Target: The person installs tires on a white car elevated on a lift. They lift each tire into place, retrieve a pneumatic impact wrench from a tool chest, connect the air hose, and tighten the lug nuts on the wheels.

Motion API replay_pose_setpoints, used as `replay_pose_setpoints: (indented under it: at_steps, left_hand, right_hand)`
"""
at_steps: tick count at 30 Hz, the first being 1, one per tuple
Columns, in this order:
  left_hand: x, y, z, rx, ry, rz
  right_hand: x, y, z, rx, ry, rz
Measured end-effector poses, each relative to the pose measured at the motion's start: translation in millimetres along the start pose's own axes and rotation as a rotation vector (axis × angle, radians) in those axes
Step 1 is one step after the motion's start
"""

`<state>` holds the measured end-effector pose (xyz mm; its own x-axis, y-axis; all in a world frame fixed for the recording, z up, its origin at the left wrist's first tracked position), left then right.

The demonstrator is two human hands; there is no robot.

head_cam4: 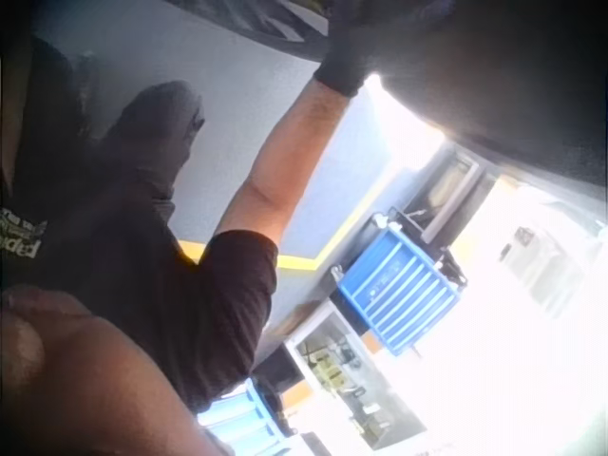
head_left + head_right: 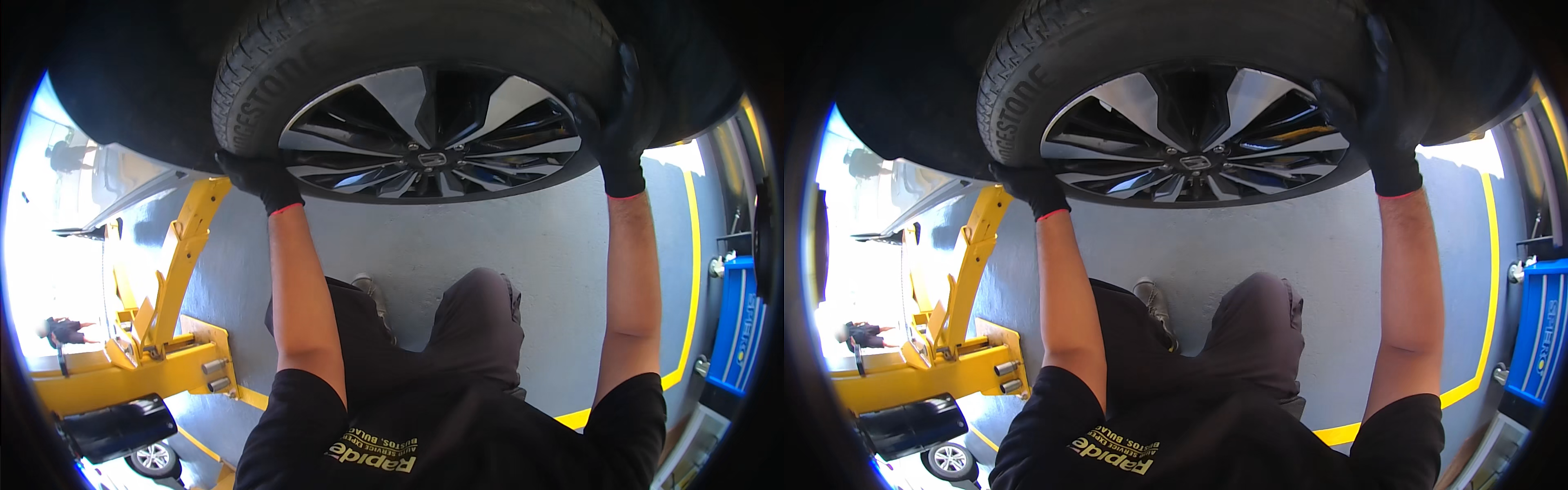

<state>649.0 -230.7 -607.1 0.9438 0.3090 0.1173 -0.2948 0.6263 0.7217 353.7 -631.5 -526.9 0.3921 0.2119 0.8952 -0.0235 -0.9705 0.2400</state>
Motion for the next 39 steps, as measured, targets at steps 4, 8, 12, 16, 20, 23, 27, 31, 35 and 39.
replay_pose_setpoints:
  at_steps: [4, 8, 12, 16, 20, 23, 27, 31, 35, 39]
  left_hand:
    - [31.7, 10.6, -15.1, 0.690, -0.041, 0.687]
    - [-16.7, 38.5, 62.2, 1.322, 0.051, 1.221]
    - [-76.9, 66.9, 109.7, 1.333, -0.282, 1.185]
    - [-135.4, 116.9, 135.2, 0.776, -0.874, 0.974]
    - [-120.3, 185.8, 35.1, 0.863, -1.491, 0.609]
    - [-144.0, 265.0, 14.3, 1.113, -1.458, 0.188]
    - [-195.3, 348.3, 40.3, 1.137, -1.186, -0.109]
    - [-205.5, 407.2, 69.3, 1.017, -1.031, -0.141]
    - [-184.8, 481.9, 140.4, 0.887, -1.060, -0.363]
    - [-180.4, 494.4, 163.5, 0.427, -1.052, -1.321]
  right_hand:
    - [-31.5, -0.3, 12.8, -0.036, 0.107, 0.103]
    - [-99.4, 0.8, 30.7, 0.063, 0.243, 0.474]
    - [-152.8, -49.2, 58.7, 0.428, 0.327, 1.003]
    - [-308.4, -33.7, -26.0, 0.169, -0.304, 1.026]
    - [-226.5, -251.5, -13.0, 1.440, -0.873, 1.995]
    - [-53.0, -350.8, -60.7, 2.025, -0.601, 2.180]
    - [145.3, -379.7, -108.5, 2.054, -0.048, 2.216]
    - [243.5, -383.3, -157.5, 1.981, -0.290, 1.861]
    - [333.1, -356.0, -199.3, 1.842, -0.484, 1.359]
    - [378.0, -313.6, -259.5, 2.262, -0.527, 1.810]
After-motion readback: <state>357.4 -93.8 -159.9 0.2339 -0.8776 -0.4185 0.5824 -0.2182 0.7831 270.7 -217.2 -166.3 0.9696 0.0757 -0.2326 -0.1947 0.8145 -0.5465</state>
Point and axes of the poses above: each hand's wrist, its own x-axis towards the middle knuckle, its own z-axis out of the palm, y = z × x, the point moved 1 cm from there along x, towards the middle knuckle, and after that the axes turned 7 degrees about -z, right-handed, at the moved point
